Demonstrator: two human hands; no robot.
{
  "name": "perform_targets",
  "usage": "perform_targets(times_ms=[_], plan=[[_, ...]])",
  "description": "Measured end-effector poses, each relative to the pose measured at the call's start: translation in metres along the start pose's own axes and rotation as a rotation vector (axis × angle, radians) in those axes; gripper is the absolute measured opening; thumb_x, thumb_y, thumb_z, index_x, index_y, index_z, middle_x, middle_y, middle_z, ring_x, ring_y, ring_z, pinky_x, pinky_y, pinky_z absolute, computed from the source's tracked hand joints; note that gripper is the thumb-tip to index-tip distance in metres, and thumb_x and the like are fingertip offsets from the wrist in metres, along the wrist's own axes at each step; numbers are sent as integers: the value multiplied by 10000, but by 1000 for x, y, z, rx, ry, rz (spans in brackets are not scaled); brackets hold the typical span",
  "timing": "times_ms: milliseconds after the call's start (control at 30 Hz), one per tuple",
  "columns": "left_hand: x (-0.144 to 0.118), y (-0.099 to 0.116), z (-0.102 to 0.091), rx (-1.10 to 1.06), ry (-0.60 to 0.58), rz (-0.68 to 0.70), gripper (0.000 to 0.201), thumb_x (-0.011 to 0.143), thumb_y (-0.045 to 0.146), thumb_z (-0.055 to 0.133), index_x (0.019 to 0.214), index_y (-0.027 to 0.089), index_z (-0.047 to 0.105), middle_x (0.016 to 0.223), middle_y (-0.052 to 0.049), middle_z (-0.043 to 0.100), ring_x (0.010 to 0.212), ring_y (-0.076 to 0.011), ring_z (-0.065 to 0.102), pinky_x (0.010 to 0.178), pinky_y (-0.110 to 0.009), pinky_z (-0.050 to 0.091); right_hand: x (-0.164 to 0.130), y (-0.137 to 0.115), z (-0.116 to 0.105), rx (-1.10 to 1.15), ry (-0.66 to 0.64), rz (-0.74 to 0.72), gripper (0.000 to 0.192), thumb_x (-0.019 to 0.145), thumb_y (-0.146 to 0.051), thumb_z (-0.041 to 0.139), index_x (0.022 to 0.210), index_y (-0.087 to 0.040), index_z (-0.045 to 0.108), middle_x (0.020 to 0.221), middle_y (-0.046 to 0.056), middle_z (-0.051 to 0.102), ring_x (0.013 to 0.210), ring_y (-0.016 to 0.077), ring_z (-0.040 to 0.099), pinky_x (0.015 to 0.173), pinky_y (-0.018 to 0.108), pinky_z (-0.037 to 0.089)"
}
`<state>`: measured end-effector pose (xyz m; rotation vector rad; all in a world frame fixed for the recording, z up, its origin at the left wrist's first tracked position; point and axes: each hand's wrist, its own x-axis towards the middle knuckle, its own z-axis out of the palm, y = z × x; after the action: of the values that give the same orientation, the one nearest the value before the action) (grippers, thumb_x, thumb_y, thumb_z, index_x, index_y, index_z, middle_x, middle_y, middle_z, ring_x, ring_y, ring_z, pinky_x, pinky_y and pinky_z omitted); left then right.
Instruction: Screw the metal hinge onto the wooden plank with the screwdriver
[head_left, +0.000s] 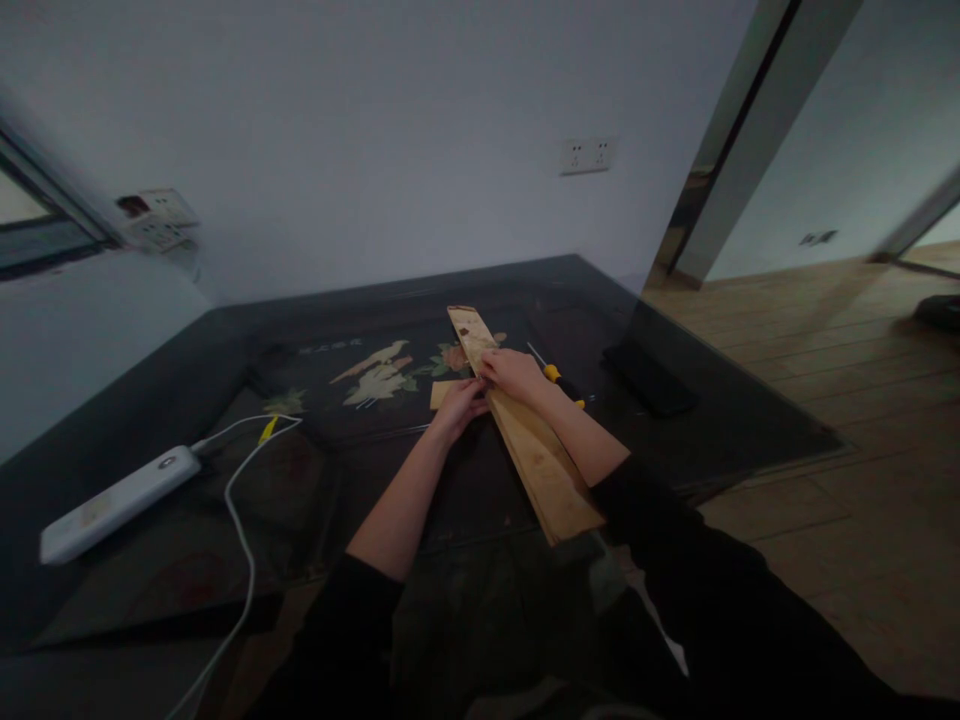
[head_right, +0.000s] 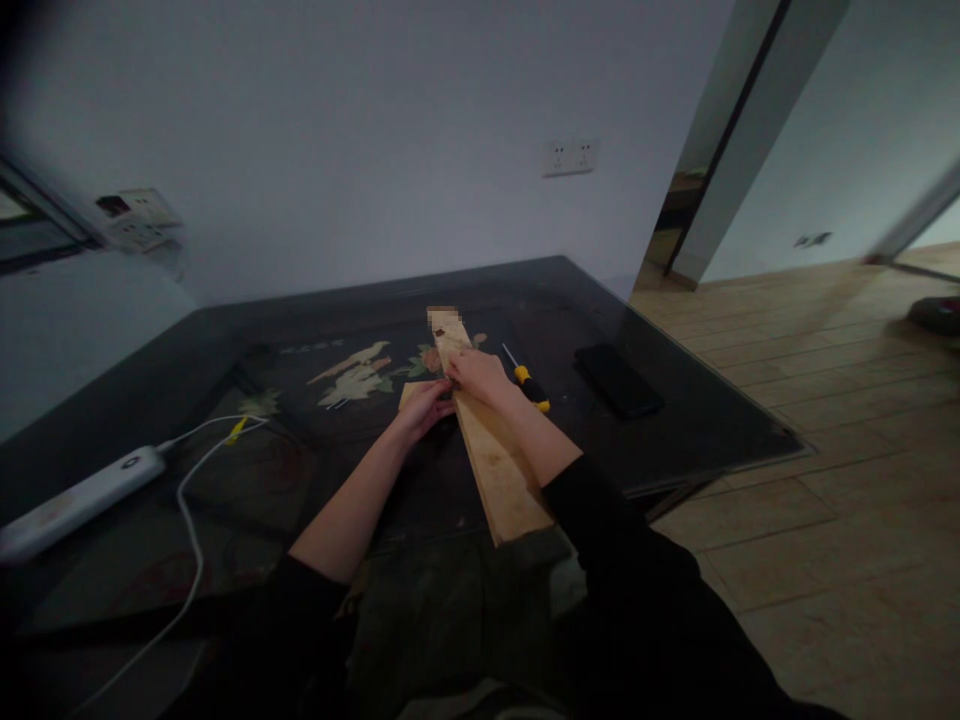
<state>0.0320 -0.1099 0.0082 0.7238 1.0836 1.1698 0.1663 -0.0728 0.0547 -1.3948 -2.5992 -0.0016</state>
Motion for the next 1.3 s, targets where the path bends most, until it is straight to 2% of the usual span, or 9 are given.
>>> perform_targets(times_ms=[233, 433, 567, 733, 933, 1167, 1300], plan=[[-2, 2, 2, 0, 5, -1, 81, 875, 89, 596, 828, 122, 654, 750, -44, 697, 583, -115, 669, 713, -279, 600, -2, 4, -4, 2, -11, -64, 307, 1019, -343, 375, 1171, -211, 605, 1196, 103, 681, 1098, 257, 643, 823, 332, 492], [-2, 1, 1, -8, 7, 11, 72, 868, 100, 621, 811, 120, 662, 779, -55, 703, 601, -126, 678, 728, -300, 604, 0, 5, 0, 32, -14, -10, 355, 1022, -423, 365, 1158, -195, 601, 1236, 107, 672, 1111, 264, 642, 843, 338, 486], [-2, 1, 1, -8, -3, 11, 110, 876, 92, 594, 788, 124, 652, 742, -44, 693, 572, -116, 666, 692, -278, 601, 2, 5, 4, 16, -1, -45, 336, 1033, -356, 337, 1148, -199, 611, 1216, 101, 676, 1104, 249, 644, 855, 330, 480], [-3, 2, 1, 3, 1, 3, 24, 846, 120, 659, 824, 121, 668, 785, -56, 709, 579, -121, 677, 703, -287, 604, 0, 5, -1, 13, -26, -63, 274, 1012, -319, 411, 1176, -203, 596, 1215, 104, 675, 1116, 240, 634, 866, 314, 473], [-1, 0, 1, -4, 7, 4, 33, 842, 139, 682, 829, 123, 656, 792, -62, 714, 595, -122, 684, 705, -280, 604, -1, 2, 1, 24, 1, 24, 387, 1013, -472, 381, 1170, -188, 593, 1210, 119, 684, 1079, 267, 657, 833, 334, 487], [1, 0, 0, 8, 2, -3, 76, 876, 108, 604, 825, 121, 659, 742, -53, 709, 577, -121, 678, 679, -258, 597, -1, 4, -1, 17, -9, -25, 317, 1024, -338, 357, 1167, -195, 602, 1204, 102, 687, 1089, 258, 655, 829, 332, 485], [2, 1, -1, 0, -2, -8, 48, 862, 111, 634, 819, 127, 650, 727, -47, 707, 566, -119, 672, 655, -247, 591, -4, 3, -6, 30, -15, -14, 301, 1012, -356, 402, 1190, -197, 584, 1218, 104, 681, 1089, 262, 655, 829, 330, 486]])
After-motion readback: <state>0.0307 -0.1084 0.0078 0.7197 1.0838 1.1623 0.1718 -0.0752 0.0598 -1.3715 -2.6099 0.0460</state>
